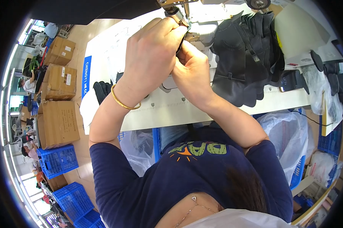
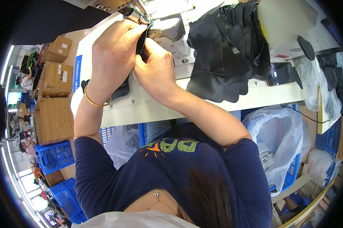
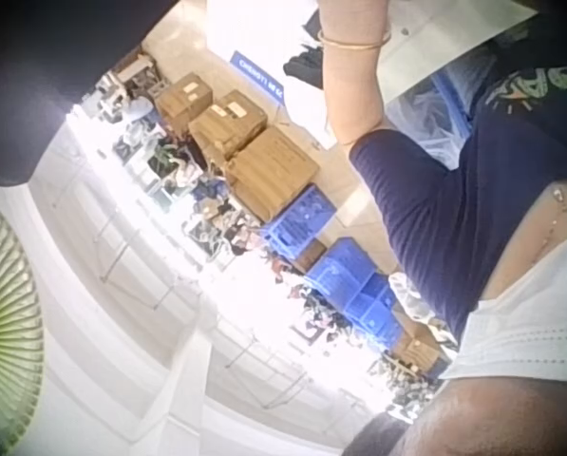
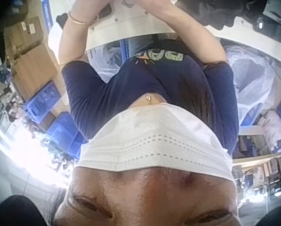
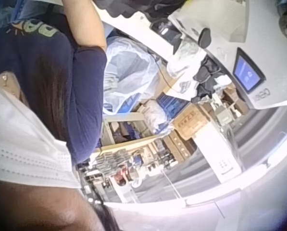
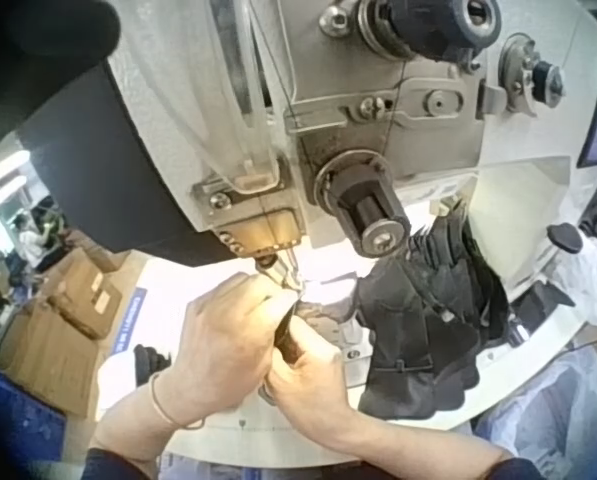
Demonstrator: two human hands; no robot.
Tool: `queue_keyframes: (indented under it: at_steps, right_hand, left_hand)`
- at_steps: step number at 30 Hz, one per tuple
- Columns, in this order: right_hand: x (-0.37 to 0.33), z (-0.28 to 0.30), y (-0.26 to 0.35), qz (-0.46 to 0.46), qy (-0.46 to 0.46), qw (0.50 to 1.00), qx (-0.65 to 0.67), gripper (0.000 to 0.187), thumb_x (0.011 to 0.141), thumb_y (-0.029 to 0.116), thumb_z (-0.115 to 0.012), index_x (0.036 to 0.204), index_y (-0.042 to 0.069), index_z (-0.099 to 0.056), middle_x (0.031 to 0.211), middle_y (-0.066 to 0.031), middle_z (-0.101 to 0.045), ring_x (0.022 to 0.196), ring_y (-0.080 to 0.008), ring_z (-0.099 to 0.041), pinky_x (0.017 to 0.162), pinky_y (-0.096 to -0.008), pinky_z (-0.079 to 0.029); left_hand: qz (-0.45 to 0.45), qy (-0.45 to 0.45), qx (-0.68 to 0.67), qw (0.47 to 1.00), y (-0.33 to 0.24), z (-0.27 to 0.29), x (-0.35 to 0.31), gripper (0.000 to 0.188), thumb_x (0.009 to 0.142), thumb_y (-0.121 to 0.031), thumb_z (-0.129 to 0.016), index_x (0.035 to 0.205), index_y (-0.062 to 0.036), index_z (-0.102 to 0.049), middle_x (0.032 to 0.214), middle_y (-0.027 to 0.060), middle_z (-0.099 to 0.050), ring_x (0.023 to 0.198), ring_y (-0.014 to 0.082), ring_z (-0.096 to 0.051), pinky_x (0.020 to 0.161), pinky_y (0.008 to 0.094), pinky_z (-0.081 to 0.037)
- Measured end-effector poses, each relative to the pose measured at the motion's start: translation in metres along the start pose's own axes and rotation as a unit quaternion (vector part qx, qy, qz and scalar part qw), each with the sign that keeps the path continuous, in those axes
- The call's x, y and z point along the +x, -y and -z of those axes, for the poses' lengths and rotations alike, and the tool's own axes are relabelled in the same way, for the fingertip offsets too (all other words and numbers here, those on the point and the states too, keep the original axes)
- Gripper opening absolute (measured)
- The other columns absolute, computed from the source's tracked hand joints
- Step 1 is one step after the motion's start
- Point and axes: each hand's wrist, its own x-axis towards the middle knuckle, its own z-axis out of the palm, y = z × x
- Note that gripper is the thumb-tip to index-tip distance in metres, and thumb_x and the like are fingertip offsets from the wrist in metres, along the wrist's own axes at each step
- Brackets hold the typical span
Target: Stitching together pieces of fabric for shoe components using a sewing machine.
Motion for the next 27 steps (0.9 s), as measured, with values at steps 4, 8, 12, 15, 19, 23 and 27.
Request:
queue_keyframes:
  at_steps: [4,8,12,15,19,23,27]
  right_hand:
    - [-0.003,0.002,0.002,-0.003,-0.004,1.0,-0.018,0.011,0.093,0.006,-0.054,0.085,-0.002,-0.054,0.06,-0.0083,-0.054,0.056,-0.0119,-0.05,0.052,-0.0339,-0.042]
    - [-0.006,0.0,-0.001,-0.032,0.014,0.999,0.004,0.015,0.098,0.006,-0.051,0.086,-0.003,-0.052,0.061,-0.0123,-0.053,0.055,-0.0168,-0.051,0.054,-0.0357,-0.042]
    - [-0.008,-0.004,-0.003,0.024,0.005,0.999,-0.022,0.015,0.099,0.005,-0.049,0.087,-0.003,-0.05,0.066,-0.019,-0.052,0.056,-0.0222,-0.049,0.055,-0.0378,-0.042]
    - [-0.008,-0.003,-0.003,0.021,0.004,1.0,-0.012,0.016,0.1,0.006,-0.049,0.087,-0.004,-0.05,0.067,-0.019,-0.052,0.056,-0.0213,-0.046,0.055,-0.0378,-0.042]
    - [-0.01,0.002,0.006,-0.013,0.016,1.0,-0.011,0.018,0.101,0.007,-0.049,0.085,-0.003,-0.05,0.063,-0.0101,-0.05,0.058,-0.0128,-0.045,0.053,-0.0343,-0.039]
    - [-0.014,0.009,0.016,-0.046,0.049,0.998,-0.009,0.014,0.102,0.003,-0.048,0.093,-0.002,-0.058,0.079,0.003,-0.057,0.075,-0.0015,-0.047,0.064,-0.0212,-0.042]
    - [-0.014,0.011,0.018,-0.037,0.03,0.999,0.021,0.022,0.103,0.009,-0.049,0.083,0.001,-0.052,0.063,0.0011,-0.049,0.057,-0.0036,-0.044,0.047,-0.0269,-0.037]
  left_hand:
    - [0.008,0.0,-0.011,1.0,-0.001,0.0,-0.001,0.028,0.069,-0.002,-0.064,0.096,-0.0048,-0.068,0.089,0.0039,-0.062,0.08,0.0227,-0.063,0.065,0.0349,-0.053]
    - [0.005,-0.002,-0.009,1.0,0.0,0.001,-0.001,0.027,0.069,-0.002,-0.064,0.096,-0.005,-0.068,0.089,0.0034,-0.062,0.08,0.0224,-0.062,0.064,0.0344,-0.053]
    - [-0.009,-0.007,-0.002,1.0,0.0,0.001,-0.001,0.027,0.069,-0.003,-0.064,0.096,-0.005,-0.068,0.089,0.0031,-0.061,0.081,0.0221,-0.062,0.065,0.034,-0.053]
    - [-0.008,-0.004,-0.002,1.0,0.0,0.002,-0.001,0.027,0.069,-0.003,-0.064,0.095,-0.0046,-0.068,0.089,0.0033,-0.061,0.082,0.0222,-0.061,0.065,0.0341,-0.053]
    - [0.003,0.003,-0.01,1.0,-0.002,0.004,-0.001,0.028,0.067,-0.002,-0.065,0.095,-0.0034,-0.068,0.089,0.0042,-0.061,0.082,0.0229,-0.061,0.066,0.0345,-0.053]
    - [0.002,-0.011,-0.027,1.0,-0.004,0.002,-0.002,0.029,0.066,-0.001,-0.065,0.095,-0.0031,-0.068,0.089,0.0049,-0.061,0.081,0.0236,-0.06,0.066,0.0346,-0.053]
    - [0.015,-0.008,-0.037,0.999,-0.01,0.004,0.0,0.027,0.066,-0.001,-0.065,0.093,-0.0023,-0.067,0.086,0.0055,-0.059,0.081,0.024,-0.06,0.065,0.0347,-0.052]
